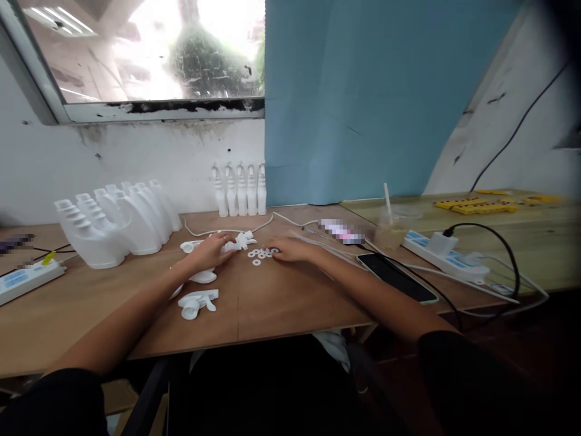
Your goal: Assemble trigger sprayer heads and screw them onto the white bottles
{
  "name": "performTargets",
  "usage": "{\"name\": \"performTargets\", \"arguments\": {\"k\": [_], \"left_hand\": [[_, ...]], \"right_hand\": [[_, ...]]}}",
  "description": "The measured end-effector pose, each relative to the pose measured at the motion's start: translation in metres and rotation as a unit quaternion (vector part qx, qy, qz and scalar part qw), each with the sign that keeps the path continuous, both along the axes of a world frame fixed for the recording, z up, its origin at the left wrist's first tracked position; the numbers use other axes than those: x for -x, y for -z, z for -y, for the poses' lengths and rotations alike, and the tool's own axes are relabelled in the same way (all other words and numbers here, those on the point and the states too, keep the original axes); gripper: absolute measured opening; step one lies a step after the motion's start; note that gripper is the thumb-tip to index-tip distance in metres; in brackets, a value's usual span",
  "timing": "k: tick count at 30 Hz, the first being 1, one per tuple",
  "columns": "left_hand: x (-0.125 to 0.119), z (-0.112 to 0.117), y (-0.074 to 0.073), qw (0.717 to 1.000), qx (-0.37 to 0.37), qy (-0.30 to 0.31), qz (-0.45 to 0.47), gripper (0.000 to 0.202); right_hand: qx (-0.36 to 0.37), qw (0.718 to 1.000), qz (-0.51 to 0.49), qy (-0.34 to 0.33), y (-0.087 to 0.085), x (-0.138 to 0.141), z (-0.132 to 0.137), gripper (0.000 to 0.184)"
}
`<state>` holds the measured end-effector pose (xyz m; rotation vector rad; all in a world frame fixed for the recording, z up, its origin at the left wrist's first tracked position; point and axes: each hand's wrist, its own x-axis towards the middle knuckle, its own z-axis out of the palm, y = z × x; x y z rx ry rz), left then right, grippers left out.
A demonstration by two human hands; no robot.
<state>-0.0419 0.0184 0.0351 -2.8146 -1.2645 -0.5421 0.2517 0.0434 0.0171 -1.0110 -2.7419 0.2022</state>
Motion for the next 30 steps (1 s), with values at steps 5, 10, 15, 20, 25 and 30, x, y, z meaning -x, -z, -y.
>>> {"name": "performTargets", "arguments": {"k": [5,10,15,20,25,30], "left_hand": [[0.001,-0.008,0.015,0.998,0.001,0.04,-0.047,0.048],[-0.002,-0.007,0.02,0.998,-0.012,0.039,-0.048,0.042],[-0.005,0.002,0.014,1.0,0.025,0.008,-0.013,0.029],[-0.008,0.012,0.007,0.999,0.018,-0.01,0.03,0.012],[-0.017,0.022,0.004,0.984,0.067,0.026,0.16,0.022],[-0.028,0.032,0.01,0.937,0.213,0.074,0.268,0.038]], "right_hand": [[-0.053,0.997,-0.048,0.041,0.013,0.012,-0.006,0.018],[-0.064,0.993,-0.088,0.054,0.021,0.012,-0.001,0.014],[-0.053,0.983,-0.15,0.086,0.021,0.013,0.003,0.019],[-0.035,0.975,-0.197,0.101,0.023,0.014,0.003,0.019],[-0.074,0.97,-0.216,0.084,0.02,0.016,0.009,0.007],[-0.161,0.948,-0.265,0.066,0.012,0.019,0.022,0.022]]}}
